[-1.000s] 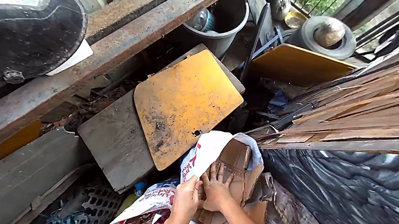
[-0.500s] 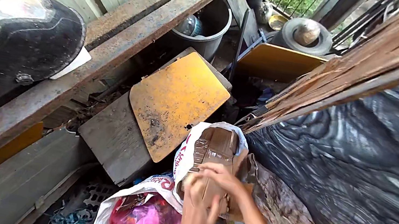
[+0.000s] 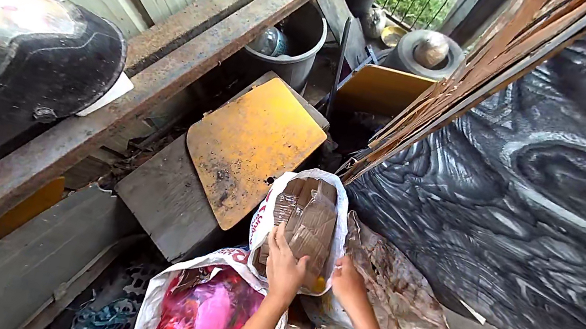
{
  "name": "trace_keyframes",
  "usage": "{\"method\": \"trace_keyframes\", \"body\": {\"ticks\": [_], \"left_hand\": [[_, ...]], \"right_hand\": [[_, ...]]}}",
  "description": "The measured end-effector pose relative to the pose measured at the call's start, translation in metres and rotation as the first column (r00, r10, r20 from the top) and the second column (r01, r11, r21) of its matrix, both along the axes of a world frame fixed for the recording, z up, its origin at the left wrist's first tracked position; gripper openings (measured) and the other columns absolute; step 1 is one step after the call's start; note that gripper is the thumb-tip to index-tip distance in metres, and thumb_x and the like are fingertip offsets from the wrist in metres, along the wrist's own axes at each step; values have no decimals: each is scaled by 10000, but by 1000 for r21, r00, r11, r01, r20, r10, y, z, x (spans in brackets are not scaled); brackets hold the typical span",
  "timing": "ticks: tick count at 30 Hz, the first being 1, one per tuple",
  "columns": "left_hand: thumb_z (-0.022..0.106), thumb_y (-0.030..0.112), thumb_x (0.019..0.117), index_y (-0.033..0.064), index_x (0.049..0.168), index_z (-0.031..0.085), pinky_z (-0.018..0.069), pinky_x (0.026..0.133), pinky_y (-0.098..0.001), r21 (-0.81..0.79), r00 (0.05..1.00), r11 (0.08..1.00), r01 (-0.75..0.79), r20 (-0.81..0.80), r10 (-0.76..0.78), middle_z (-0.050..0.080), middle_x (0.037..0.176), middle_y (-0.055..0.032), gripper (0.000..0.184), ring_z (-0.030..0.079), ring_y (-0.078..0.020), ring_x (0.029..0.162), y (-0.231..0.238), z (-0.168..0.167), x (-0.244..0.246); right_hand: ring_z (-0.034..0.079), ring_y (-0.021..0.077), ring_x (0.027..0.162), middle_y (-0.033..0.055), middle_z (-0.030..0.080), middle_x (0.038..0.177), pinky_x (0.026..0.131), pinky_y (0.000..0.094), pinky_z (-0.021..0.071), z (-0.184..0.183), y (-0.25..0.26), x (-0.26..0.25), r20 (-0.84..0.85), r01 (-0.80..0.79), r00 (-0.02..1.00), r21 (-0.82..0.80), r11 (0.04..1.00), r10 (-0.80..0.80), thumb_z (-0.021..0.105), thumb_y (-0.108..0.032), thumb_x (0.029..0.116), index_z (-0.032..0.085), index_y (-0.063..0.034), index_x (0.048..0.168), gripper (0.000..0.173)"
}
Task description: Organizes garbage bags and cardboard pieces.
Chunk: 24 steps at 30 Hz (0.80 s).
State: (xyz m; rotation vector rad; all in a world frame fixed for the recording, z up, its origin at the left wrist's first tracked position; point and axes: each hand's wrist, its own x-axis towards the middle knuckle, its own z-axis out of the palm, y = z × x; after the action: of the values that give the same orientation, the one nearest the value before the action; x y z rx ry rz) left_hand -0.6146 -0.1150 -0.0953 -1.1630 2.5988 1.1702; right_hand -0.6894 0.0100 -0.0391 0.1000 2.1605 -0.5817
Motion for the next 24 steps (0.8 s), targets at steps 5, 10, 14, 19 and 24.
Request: {"method": "trace_keyframes", "body": {"ticks": [5, 10, 14, 19, 24], "left_hand": [[650, 53, 921, 362, 1451, 586, 329, 1096, -728, -211, 854, 828, 520, 138, -501, 428, 1591, -181, 617, 366, -460, 1470, -1, 2, -4], [484, 382, 1053, 414, 1580, 375, 217, 1117, -779, 115, 634, 707, 698, 359, -685, 195, 1713, -87, 540, 135, -452, 1558, -14, 10, -13], [726, 673, 790, 429, 1637, 177, 158, 1069, -849, 218, 559, 676, 704, 417, -717, 3, 1732, -133, 1038, 28, -531, 1541, -19, 20, -15], [762, 512, 767, 395, 1641, 190, 261, 1030, -835, 186, 580, 669, 720, 370, -726, 63, 1724, -156, 1051, 50, -540, 1535, -21, 21, -14], [768, 439, 779, 403, 1630, 235, 282, 1047, -814, 266, 628, 678, 685, 257, -735, 101, 1727, -106, 1005, 80, -500, 1547, -35, 13, -11]], "right_hand": [[607, 367, 1264, 268, 609, 1349, 1060, 520, 477, -43, 8, 8, 131, 7, 991, 244, 970, -40, 431, -422, 1086, 563, 72, 1355, 578], [630, 266, 747, 194, 633, 956, 710, 436, 539, -95, 22, 19, 322, 358, 871, 101, 928, -371, 411, -523, 1083, 552, 25, 1317, 612], [637, 215, 752, 139, 633, 924, 712, 393, 537, -89, 18, 22, 276, 183, 936, 147, 972, -218, 398, -389, 1108, 585, 6, 1233, 455], [641, 365, 1148, 253, 658, 1201, 977, 553, 485, -65, 15, 17, 246, -49, 969, 140, 989, 13, 399, -329, 1098, 640, 39, 1198, 452], [664, 373, 1153, 219, 668, 1254, 946, 571, 525, -36, 13, 23, -11, -115, 993, 192, 975, 119, 531, -289, 1046, 576, -32, 1362, 410]]}}
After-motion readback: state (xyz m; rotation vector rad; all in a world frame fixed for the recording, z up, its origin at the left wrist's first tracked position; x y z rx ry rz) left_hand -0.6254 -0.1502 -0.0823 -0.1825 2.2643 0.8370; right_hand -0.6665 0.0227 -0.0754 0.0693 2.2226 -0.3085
